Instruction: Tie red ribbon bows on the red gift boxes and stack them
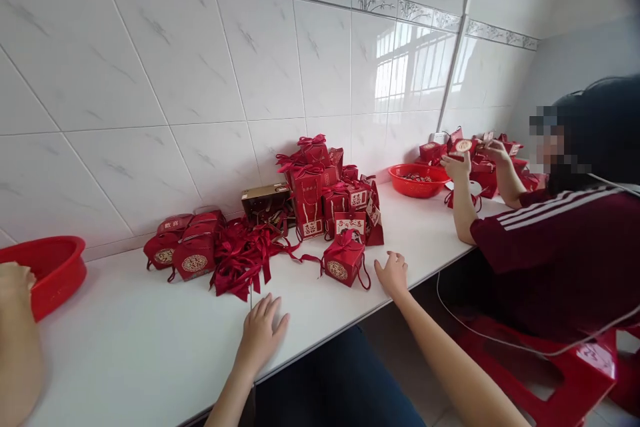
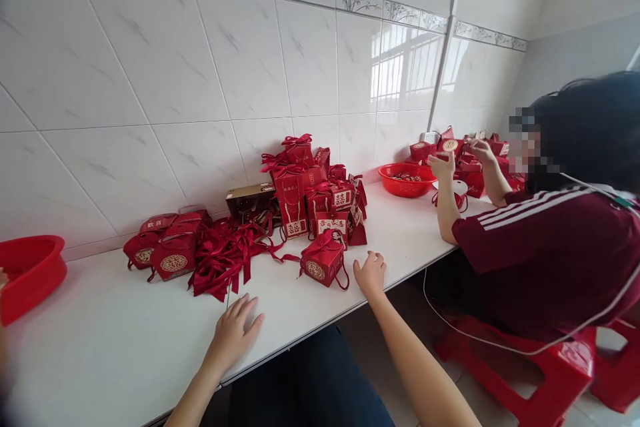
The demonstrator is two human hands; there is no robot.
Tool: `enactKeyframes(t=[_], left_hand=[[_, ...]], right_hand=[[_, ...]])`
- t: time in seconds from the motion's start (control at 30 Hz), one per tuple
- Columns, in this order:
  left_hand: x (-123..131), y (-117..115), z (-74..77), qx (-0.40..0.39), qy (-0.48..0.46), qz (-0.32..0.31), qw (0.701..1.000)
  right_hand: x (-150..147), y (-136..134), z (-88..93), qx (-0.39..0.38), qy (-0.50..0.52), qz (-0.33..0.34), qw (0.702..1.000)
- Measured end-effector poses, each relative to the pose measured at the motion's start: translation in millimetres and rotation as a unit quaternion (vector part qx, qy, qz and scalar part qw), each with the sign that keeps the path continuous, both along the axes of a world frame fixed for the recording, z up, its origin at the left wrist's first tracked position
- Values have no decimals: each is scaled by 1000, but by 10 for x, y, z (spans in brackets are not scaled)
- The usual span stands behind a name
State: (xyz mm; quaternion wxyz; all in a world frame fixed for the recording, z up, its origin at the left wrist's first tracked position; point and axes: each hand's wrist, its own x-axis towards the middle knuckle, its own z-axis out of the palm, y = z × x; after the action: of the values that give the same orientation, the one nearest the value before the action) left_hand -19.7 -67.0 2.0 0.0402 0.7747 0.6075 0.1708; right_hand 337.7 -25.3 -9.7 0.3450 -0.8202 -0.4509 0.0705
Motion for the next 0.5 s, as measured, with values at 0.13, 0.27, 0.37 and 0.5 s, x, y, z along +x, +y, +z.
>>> enactKeyframes(t=[0.13, 0.27, 0.37, 0.5], left_hand=[[-15, -18, -28, 14, 1, 14, 1000], [-80, -16, -98, 37, -13, 20, 999], [-165, -9, -168, 61, -62, 26, 996], [-210, -75, -121, 102, -218, 95, 966]], right_hand=[[68, 319, 88, 1, 26, -14, 1000], [93, 653, 192, 24, 64, 0, 998], [214, 811, 230, 44, 115, 13, 992], [526, 670, 153, 92, 199, 52, 974]])
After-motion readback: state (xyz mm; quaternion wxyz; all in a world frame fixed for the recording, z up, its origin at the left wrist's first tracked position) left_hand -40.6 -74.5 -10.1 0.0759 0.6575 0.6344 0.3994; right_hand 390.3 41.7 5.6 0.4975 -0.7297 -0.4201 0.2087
